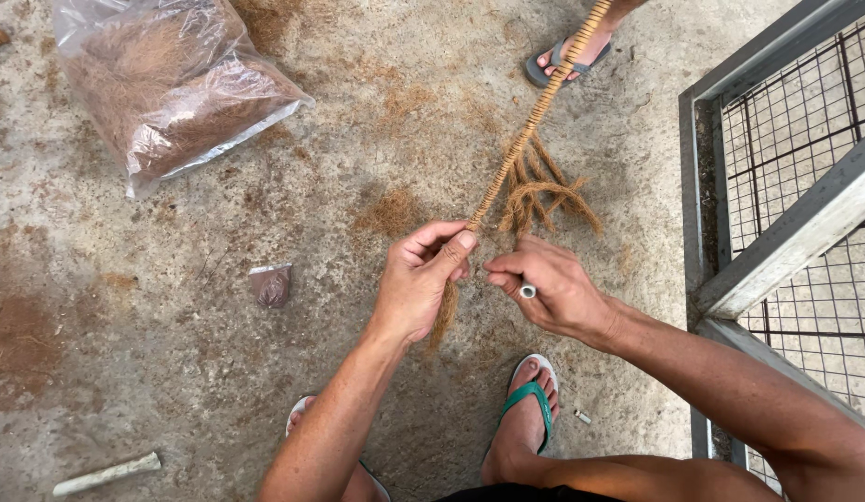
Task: The person wraps a thin fiber or string around a long, cylindrical stick to create a textured, rope-like surface. They hold the stick with one hand and wind the fiber with the other, working along the length of the stick. The process involves continuous winding and tensioning of the material.
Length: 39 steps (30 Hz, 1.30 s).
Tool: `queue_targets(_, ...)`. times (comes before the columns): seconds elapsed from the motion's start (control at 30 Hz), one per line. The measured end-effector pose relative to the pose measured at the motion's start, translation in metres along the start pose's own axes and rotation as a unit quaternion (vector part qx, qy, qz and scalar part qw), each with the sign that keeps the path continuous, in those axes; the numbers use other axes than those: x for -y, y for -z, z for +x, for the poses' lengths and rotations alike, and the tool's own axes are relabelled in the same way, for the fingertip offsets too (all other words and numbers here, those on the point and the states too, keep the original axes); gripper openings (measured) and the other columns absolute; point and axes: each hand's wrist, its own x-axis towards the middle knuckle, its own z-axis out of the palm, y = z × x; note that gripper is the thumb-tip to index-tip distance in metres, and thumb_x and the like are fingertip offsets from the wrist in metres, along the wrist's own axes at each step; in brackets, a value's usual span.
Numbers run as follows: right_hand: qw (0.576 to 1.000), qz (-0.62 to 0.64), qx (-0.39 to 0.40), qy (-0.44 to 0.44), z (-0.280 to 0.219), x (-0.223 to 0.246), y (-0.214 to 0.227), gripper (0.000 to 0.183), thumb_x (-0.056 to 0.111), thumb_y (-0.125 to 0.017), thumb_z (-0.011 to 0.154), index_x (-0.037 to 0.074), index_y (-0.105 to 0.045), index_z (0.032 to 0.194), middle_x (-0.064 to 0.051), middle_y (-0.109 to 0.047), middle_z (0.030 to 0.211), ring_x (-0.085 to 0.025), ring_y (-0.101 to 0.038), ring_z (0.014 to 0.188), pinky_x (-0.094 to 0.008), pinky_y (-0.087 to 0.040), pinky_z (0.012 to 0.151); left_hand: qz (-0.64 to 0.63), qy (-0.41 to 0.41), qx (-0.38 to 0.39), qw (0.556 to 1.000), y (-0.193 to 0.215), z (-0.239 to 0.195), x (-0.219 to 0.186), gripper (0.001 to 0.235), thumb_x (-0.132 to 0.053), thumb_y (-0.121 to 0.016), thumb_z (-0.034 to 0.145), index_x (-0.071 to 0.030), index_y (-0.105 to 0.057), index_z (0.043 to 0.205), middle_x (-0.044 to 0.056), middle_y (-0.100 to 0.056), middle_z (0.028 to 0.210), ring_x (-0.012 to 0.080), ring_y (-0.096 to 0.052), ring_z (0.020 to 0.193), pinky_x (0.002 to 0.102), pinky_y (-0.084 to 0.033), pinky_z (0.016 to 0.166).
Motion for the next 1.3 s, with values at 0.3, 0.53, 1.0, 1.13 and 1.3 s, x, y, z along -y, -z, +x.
queue_targets(0.3,0.973,-0.189,0.066,0.113,0.011,0.014,0.007,0.033,0.017,-0.079,0.089,0.01,-0.051,0.075,-0.006,-0.052,0.073,-0.02,-0.055,0.067,-0.035,-0.049,0.055,0.351,-0.07,-0.098,0.929,-0.011,-0.007,-0.015,0.018,-0.015,-0.076,0.095,-0.006,-0.078,0.111,-0.001,-0.063,0.089,0.0069,-0.056,0.069,0.022,-0.048,0.057)
queue_targets(0.53,0.977,-0.179,0.074,0.091,0.009,0.019,0.01,0.036,0.018,-0.081,0.087,0.009,-0.049,0.074,-0.005,-0.051,0.074,-0.022,-0.055,0.068,-0.037,-0.049,0.055,0.357,-0.218,-0.102,0.903,-0.024,-0.016,-0.016,0.024,-0.006,-0.07,0.097,-0.006,-0.063,0.121,0.004,-0.06,0.093,0.0095,-0.058,0.074,0.027,-0.05,0.061)
queue_targets(1.0,0.972,-0.184,0.102,0.103,0.011,0.03,0.019,0.033,0.022,-0.082,0.086,0.009,-0.054,0.076,-0.005,-0.05,0.076,-0.023,-0.055,0.071,-0.038,-0.05,0.06,0.411,-0.315,-0.095,0.851,-0.025,-0.019,-0.012,0.016,-0.001,-0.072,0.099,-0.006,-0.07,0.114,0.007,-0.062,0.097,0.0152,-0.065,0.081,0.03,-0.054,0.066)
queue_targets(1.13,0.969,-0.188,0.105,0.12,0.013,0.034,0.023,0.029,0.022,-0.082,0.085,0.009,-0.056,0.079,-0.005,-0.049,0.076,-0.023,-0.055,0.072,-0.038,-0.049,0.06,0.417,-0.326,-0.092,0.843,-0.026,-0.019,-0.012,0.015,0.0,-0.073,0.098,-0.005,-0.07,0.112,0.008,-0.063,0.097,0.0154,-0.066,0.08,0.03,-0.054,0.065)
queue_targets(1.3,0.954,-0.214,0.131,0.162,0.018,0.039,0.028,0.024,0.014,-0.077,0.074,0.009,-0.054,0.08,-0.004,-0.049,0.078,-0.021,-0.056,0.075,-0.037,-0.052,0.066,0.477,-0.356,-0.066,0.801,-0.024,-0.017,-0.009,0.016,-0.001,-0.074,0.097,-0.004,-0.067,0.112,0.007,-0.064,0.098,0.0165,-0.068,0.085,0.03,-0.056,0.069)
